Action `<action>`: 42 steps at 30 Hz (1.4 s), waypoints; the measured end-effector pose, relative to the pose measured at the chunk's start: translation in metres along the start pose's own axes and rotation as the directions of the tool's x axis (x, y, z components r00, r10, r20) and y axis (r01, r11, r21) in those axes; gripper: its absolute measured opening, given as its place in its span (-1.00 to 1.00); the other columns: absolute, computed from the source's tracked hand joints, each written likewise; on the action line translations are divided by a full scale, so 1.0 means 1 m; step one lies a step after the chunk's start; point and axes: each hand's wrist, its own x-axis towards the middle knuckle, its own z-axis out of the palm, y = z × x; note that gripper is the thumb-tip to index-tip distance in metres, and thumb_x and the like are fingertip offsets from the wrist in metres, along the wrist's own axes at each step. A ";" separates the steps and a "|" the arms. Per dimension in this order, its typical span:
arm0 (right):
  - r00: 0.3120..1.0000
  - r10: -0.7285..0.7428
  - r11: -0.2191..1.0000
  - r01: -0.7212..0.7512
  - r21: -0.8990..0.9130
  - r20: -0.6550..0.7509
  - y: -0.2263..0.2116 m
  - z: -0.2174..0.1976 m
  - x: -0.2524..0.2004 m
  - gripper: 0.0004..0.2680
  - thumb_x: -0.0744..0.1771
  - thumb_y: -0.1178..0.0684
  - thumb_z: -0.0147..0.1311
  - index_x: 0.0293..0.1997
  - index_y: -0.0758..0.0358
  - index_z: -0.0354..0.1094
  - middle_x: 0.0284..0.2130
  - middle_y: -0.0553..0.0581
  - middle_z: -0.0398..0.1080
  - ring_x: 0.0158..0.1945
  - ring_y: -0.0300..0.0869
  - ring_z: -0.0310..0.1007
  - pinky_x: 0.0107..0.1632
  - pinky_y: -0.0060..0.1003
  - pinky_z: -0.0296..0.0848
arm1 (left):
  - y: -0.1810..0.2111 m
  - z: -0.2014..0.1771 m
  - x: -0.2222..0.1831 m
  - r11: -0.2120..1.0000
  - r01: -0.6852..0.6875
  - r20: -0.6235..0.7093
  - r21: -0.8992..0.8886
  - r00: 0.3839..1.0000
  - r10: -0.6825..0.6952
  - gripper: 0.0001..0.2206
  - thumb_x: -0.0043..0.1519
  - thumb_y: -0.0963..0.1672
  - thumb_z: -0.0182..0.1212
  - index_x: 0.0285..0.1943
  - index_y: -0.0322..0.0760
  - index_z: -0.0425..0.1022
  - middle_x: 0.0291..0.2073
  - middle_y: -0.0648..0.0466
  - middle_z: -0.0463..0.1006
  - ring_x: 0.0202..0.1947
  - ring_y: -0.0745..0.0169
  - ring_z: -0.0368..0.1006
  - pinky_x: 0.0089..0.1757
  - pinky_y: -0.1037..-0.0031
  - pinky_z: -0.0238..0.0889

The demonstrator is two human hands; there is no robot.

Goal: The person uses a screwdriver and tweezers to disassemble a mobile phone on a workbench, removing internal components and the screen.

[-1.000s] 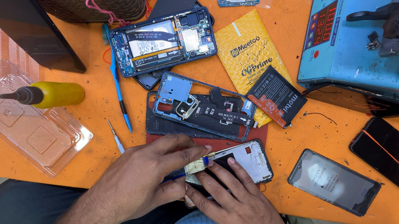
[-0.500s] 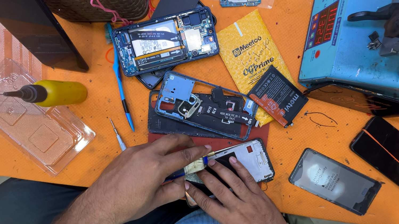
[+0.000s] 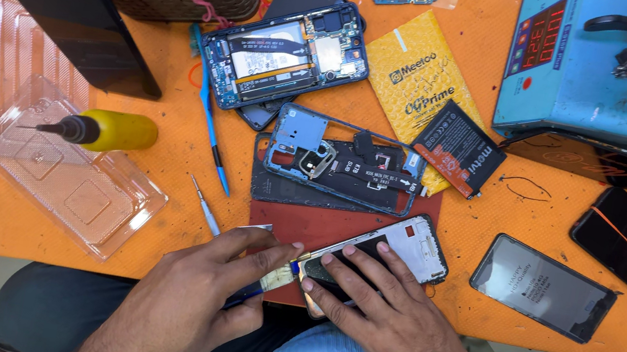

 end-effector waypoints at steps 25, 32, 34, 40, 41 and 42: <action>0.996 0.037 0.997 -0.032 -0.069 0.085 -0.004 0.005 0.003 -0.54 0.24 0.14 0.03 0.31 -0.04 0.24 0.25 0.12 0.22 0.40 0.02 0.09 0.40 0.18 0.03 | -0.027 0.006 -0.082 0.949 0.268 0.017 -0.165 0.963 -0.269 -0.38 0.03 -0.17 0.32 0.38 0.09 0.46 0.21 0.17 0.53 0.02 0.13 0.59 -0.06 0.39 0.50; 0.998 0.016 0.998 -0.012 -0.055 0.067 -0.003 0.005 0.004 -0.55 0.25 0.11 0.04 0.33 -0.02 0.23 0.24 0.13 0.22 0.40 0.03 0.08 0.40 0.20 0.03 | -0.025 0.006 -0.088 0.974 0.199 -0.063 -0.104 0.977 -0.206 -0.41 -0.02 -0.19 0.35 0.29 -0.02 0.48 0.11 0.10 0.54 -0.03 0.05 0.59 -0.11 0.34 0.50; 0.997 0.023 0.998 -0.019 -0.059 0.074 -0.003 0.005 0.004 -0.55 0.25 0.11 0.04 0.33 -0.03 0.24 0.24 0.13 0.22 0.39 0.03 0.09 0.39 0.20 0.03 | -0.025 0.009 -0.088 0.972 0.207 -0.073 -0.110 0.974 -0.215 -0.42 -0.02 -0.18 0.35 0.29 0.00 0.49 0.10 0.10 0.55 -0.04 0.05 0.60 -0.12 0.36 0.51; 0.995 0.030 0.998 -0.026 -0.049 0.098 -0.001 0.004 0.003 -0.54 0.25 0.13 0.02 0.33 -0.05 0.23 0.27 0.12 0.22 0.41 0.03 0.08 0.40 0.18 0.03 | -0.029 0.013 -0.082 0.976 0.172 -0.098 -0.132 0.978 -0.186 -0.39 -0.03 -0.19 0.34 0.31 0.02 0.48 0.11 0.08 0.56 -0.03 0.05 0.61 -0.11 0.35 0.51; 0.995 0.027 0.998 -0.023 -0.052 0.095 -0.001 0.004 0.002 -0.54 0.25 0.12 0.02 0.34 -0.05 0.23 0.27 0.12 0.22 0.41 0.03 0.08 0.40 0.18 0.03 | -0.030 0.011 -0.081 0.973 0.184 -0.080 -0.140 0.977 -0.196 -0.38 -0.03 -0.19 0.34 0.31 0.03 0.48 0.11 0.08 0.56 -0.03 0.05 0.60 -0.12 0.35 0.51; 0.995 0.025 0.998 -0.020 -0.054 0.093 -0.002 0.003 0.002 -0.55 0.25 0.11 0.02 0.34 -0.04 0.23 0.27 0.13 0.21 0.41 0.03 0.08 0.40 0.19 0.02 | -0.030 0.010 -0.080 0.970 0.195 -0.062 -0.149 0.977 -0.206 -0.38 -0.03 -0.19 0.34 0.32 0.04 0.47 0.11 0.08 0.56 -0.03 0.05 0.60 -0.12 0.34 0.51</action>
